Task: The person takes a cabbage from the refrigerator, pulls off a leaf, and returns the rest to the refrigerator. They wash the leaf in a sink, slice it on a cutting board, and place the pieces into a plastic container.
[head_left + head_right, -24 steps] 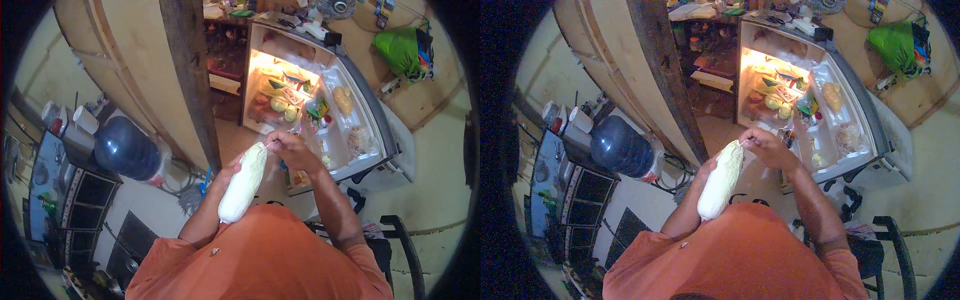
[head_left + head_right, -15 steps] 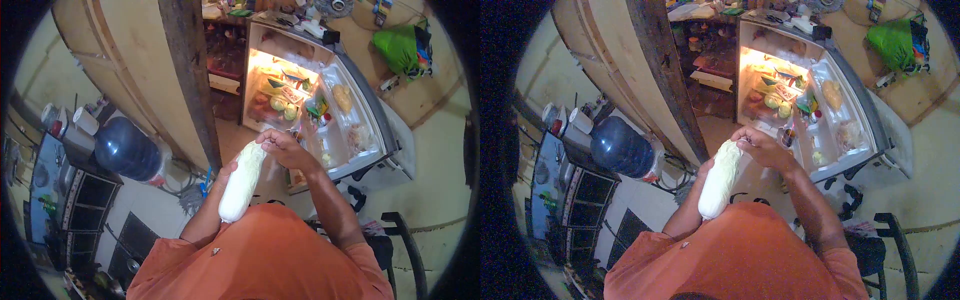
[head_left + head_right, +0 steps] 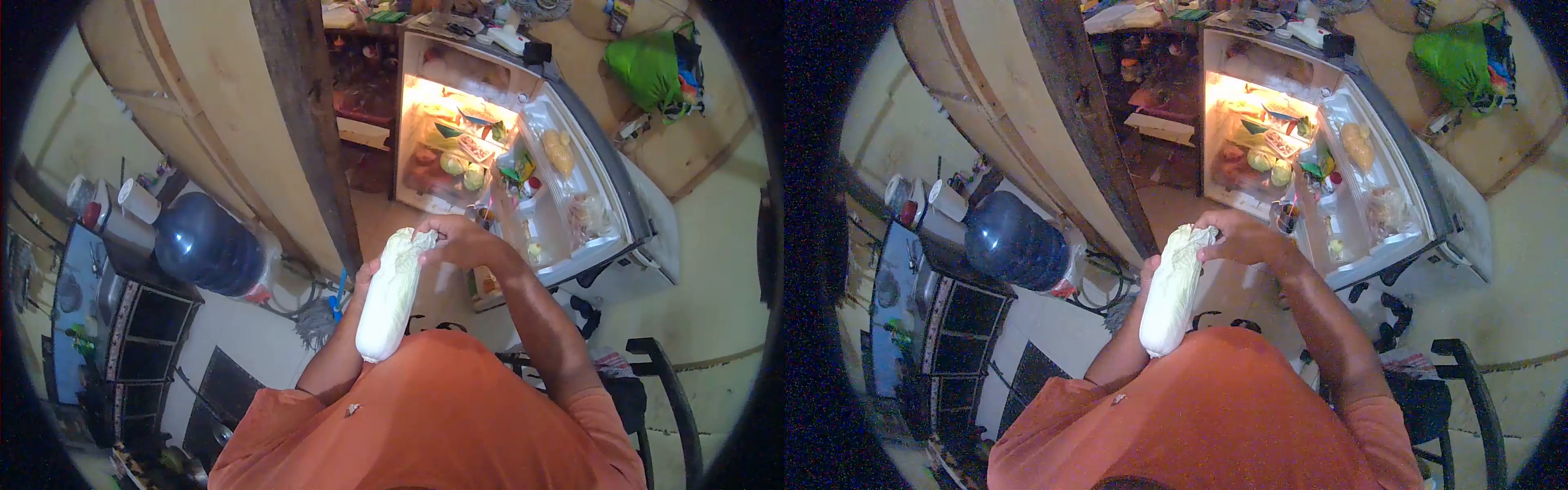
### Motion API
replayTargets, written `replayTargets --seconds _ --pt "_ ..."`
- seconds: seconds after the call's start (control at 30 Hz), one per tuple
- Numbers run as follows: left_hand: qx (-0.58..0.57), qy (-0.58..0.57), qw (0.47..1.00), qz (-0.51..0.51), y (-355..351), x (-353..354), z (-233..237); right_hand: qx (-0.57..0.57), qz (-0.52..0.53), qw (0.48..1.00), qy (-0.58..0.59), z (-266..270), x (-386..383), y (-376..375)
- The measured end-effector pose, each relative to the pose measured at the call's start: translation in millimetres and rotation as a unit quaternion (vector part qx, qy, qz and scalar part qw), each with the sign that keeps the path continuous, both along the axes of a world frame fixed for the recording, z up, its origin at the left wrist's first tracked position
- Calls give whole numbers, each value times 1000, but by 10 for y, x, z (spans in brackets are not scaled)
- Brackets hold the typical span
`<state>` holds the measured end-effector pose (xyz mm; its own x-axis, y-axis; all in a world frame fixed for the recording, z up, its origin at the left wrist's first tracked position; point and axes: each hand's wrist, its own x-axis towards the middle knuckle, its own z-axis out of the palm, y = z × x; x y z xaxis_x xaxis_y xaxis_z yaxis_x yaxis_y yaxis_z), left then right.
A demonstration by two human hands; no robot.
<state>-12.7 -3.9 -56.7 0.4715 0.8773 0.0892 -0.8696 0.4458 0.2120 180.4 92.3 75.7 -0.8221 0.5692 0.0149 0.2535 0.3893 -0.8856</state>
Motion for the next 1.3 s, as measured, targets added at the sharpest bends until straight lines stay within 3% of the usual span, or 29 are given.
replayTargets --seconds 0.07,0.2,0.27,0.4,0.5,0.57,0.6,0.67,0.8,0.87,1.0,1.07,1.23,1.3 --pt "8 -15 1000 -6 31 -22 -10 -25 0 998 -65 115 1 -38" --pt "2 24 1000 -10 50 -35 -91 -62 14 996 -70 141 44 3" --pt "15 29 999 5 42 2 -137 -11 32 992 -124 303 63 -44" --pt "18 32 999 10 -3 88 -33 88 49 992 -76 89 124 -18" --pt "15 102 991 87 -9 141 -13 174 84 976 -102 71 152 -100" --pt "35 130 990 48 -34 118 2 231 28 967 -100 -83 184 -152" --pt "35 131 990 47 -32 87 -11 230 27 968 -100 -125 198 -144" --pt "-25 149 987 -54 -24 2 -38 209 4 970 -123 -176 219 -135" --pt "-49 215 970 -99 -87 -67 157 167 10 979 -118 -2 247 -146" --pt "-10 391 914 -104 -39 -81 223 131 12 984 -120 13 262 -158" --pt "-33 331 940 -73 -29 -87 -9 141 26 982 -122 7 276 -105" --pt "-57 149 979 -128 -7 -53 -143 167 22 980 -105 13 290 -105" --pt "-49 102 981 -156 -38 68 -28 189 35 977 -89 76 371 -200" --pt "-53 95 981 -158 -10 94 -204 196 42 975 -94 147 407 -274"
